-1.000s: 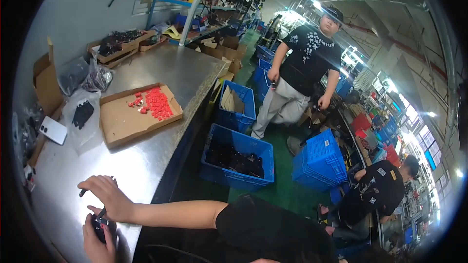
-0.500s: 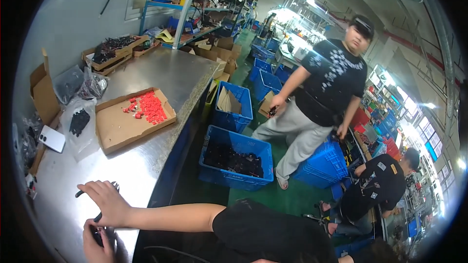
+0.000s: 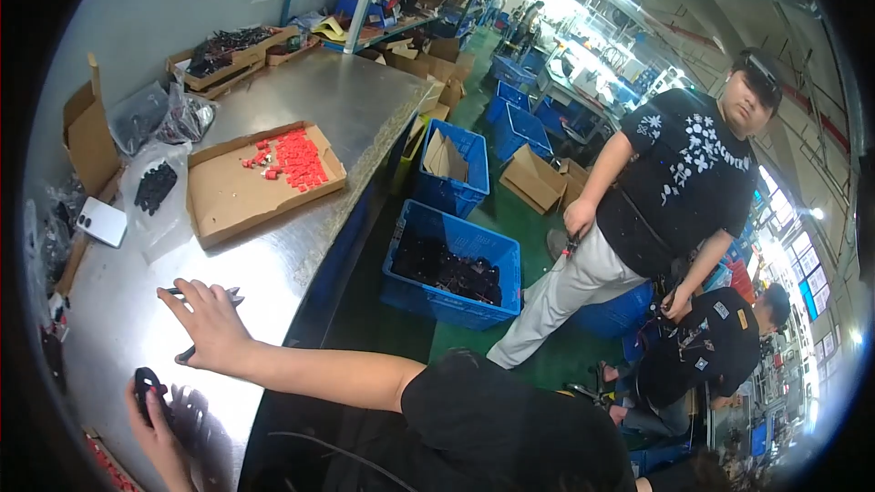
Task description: Assembling the internal components of a computer mouse using hands and pliers.
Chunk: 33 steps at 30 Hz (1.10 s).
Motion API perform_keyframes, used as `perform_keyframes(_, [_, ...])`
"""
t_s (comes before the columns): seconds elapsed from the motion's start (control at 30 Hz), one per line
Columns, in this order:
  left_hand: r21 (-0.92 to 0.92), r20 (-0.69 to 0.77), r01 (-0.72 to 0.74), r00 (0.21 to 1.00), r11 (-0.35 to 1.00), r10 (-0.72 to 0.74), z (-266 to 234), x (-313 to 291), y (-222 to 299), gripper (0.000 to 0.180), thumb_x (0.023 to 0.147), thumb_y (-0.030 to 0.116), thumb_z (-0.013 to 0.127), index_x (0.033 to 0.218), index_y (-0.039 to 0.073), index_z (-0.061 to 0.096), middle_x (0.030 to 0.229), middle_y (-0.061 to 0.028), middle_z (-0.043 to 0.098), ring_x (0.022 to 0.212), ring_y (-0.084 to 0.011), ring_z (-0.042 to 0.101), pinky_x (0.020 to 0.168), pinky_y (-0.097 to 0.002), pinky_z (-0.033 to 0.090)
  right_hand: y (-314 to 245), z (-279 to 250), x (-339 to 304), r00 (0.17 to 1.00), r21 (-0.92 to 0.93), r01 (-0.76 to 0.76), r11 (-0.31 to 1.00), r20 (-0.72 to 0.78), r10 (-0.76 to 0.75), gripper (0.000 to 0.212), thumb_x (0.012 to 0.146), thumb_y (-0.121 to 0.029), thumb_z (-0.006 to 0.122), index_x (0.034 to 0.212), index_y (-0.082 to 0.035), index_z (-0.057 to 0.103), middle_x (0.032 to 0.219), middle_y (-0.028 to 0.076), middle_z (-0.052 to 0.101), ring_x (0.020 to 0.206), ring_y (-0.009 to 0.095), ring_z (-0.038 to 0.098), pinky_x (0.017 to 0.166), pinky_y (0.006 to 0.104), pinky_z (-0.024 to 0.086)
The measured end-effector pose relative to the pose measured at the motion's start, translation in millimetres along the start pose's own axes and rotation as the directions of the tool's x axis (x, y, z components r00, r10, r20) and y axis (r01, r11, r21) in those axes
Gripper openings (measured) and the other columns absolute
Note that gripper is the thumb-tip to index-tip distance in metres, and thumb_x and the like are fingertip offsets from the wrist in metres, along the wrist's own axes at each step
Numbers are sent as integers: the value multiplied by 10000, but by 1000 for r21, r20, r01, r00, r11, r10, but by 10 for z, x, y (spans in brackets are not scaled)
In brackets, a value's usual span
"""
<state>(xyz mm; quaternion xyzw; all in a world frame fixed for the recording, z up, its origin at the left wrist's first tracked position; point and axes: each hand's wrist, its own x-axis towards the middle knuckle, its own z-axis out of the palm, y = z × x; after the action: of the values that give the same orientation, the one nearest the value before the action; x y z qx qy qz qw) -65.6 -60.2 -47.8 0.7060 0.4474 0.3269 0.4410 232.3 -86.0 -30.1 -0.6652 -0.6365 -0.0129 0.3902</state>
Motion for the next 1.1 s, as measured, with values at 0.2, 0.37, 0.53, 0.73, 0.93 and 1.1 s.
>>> perform_keyframes(0.2, [-379, -49, 6, 998, 925, -27, 324, 449, 359, 430, 1085, 186, 594, 1438, -28, 473, 1200, -184, 636, 1015, -250, 654, 887, -381, 598, -89, -294, -20, 988, -10, -51, 999, 148, 52, 1153, 680, -526, 878, 1586, -10, 386, 1528, 292, 421, 1422, 413, 387, 1178, 539, 286])
perform_keyframes(0.37, [-234, -130, -108, 988, 966, 79, 404, 527, -72, 402, 1132, 340, 495, 1402, 49, 558, 1170, -83, 666, 1020, -139, 607, 889, -282, 500, -1, -145, -46, 986, -13, -45, 999, 163, 47, 1110, 730, -565, 822, 1572, 24, 401, 1577, 317, 383, 1480, 427, 331, 1223, 554, 225])
perform_keyframes(0.53, [-408, -107, -17, 994, 913, -29, 268, 474, 15, 674, 953, 206, 765, 1474, -54, 425, 1328, -261, 607, 1266, -391, 617, 1027, -419, 572, -32, -243, -61, 988, -9, -18, 1000, 153, 19, 829, 922, -456, 674, 1541, 35, 423, 1556, 298, 406, 1475, 430, 355, 1244, 572, 197])
perform_keyframes(0.73, [-489, -105, 82, 983, 868, -152, 347, 537, -42, 506, 1049, 419, 610, 1446, 110, 559, 1126, -34, 668, 947, -106, 601, 817, -242, 490, 120, -76, 67, 984, 335, 177, 925, -29, -178, 621, 915, -244, 692, 1454, -2, 500, 1507, 239, 479, 1435, 408, 432, 1217, 538, 306])
perform_keyframes(0.93, [-614, 218, 230, 969, 755, -118, 243, 357, 358, 646, 989, 375, 698, 1504, 43, 494, 1113, -46, 669, 963, -130, 637, 838, -259, 520, -227, -262, -145, 905, 694, 128, 708, 210, -369, 202, 954, -177, 672, 1037, -4, 611, 942, 142, 684, 863, 327, 677, 772, 421, 524])
perform_keyframes(1.1, [-706, 205, 237, 970, 668, -128, 269, 293, 459, 627, 993, 340, 682, 1501, 22, 501, 1154, -52, 649, 995, -149, 631, 909, -284, 510, -286, -361, -38, 906, 781, 20, 625, 249, -341, 231, 958, -206, 719, 1043, -30, 595, 850, 130, 686, 681, 277, 673, 636, 367, 524])
